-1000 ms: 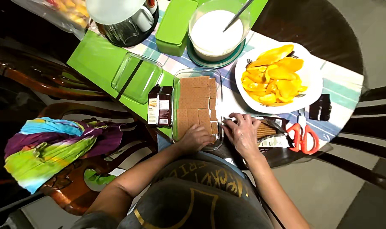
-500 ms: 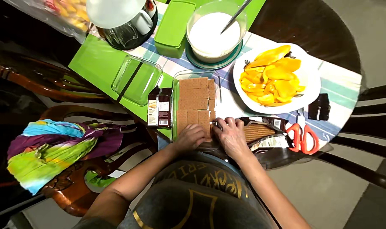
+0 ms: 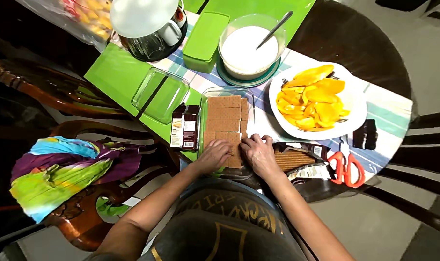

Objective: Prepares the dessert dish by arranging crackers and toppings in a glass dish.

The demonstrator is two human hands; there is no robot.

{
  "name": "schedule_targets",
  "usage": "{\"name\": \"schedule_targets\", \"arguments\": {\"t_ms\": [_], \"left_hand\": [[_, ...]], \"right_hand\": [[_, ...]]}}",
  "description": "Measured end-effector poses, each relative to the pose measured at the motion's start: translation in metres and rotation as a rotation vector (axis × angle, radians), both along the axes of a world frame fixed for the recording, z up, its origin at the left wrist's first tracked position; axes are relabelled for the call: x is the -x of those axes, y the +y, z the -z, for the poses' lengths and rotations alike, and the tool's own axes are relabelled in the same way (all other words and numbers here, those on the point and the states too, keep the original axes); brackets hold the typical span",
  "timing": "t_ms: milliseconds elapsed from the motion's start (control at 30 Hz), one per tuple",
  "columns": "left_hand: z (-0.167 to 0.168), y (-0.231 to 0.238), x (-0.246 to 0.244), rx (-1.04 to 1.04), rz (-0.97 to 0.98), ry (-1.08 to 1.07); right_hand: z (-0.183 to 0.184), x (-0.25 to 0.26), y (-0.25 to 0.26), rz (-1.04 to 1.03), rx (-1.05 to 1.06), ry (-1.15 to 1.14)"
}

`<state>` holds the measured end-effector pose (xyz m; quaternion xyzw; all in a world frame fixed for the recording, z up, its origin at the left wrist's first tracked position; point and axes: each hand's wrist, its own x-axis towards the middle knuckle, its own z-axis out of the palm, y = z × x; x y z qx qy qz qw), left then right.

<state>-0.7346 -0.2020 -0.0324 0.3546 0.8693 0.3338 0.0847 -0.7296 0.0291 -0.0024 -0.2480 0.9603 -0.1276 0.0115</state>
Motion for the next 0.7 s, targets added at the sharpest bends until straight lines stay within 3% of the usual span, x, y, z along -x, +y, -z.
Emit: {"name": "schedule_targets", "arguments": {"t_ms": [100, 233, 300, 367, 467, 533, 700], "left_hand": [[-0.01, 0.004, -0.002, -0.208, -0.066, 0.09], [-0.028, 0.017, -0.004, -0.378, -0.075, 0.216], [-0.031, 0.023, -0.004, -0.398, -0.051, 0.211], [-0.036, 0.027, -0.007, -0.403, -0.097, 0.016], [-0.06, 0.036, -0.009, -0.524, -0.338, -0.791], [-0.065, 0.037, -0.008, -0.627, -0.416, -1.117], [-0.064, 0.039, -0.01, -0.626, -0.429, -1.158]], "right_hand": [[-0.009, -0.007, 0.008, 0.149, 0.281, -0.088], [-0.039, -0.019, 0.021, 0.392, 0.882, -0.756], [-0.044, -0.022, 0.023, 0.486, 1.151, -0.941], [-0.045, -0.024, 0.025, 0.588, 1.258, -0.971], [-0.042, -0.027, 0.025, 0.633, 1.29, -0.929], [-0.039, -0.029, 0.02, 0.616, 1.293, -0.893], [-0.034, -0.034, 0.01, 0.556, 1.321, -0.855]]}}
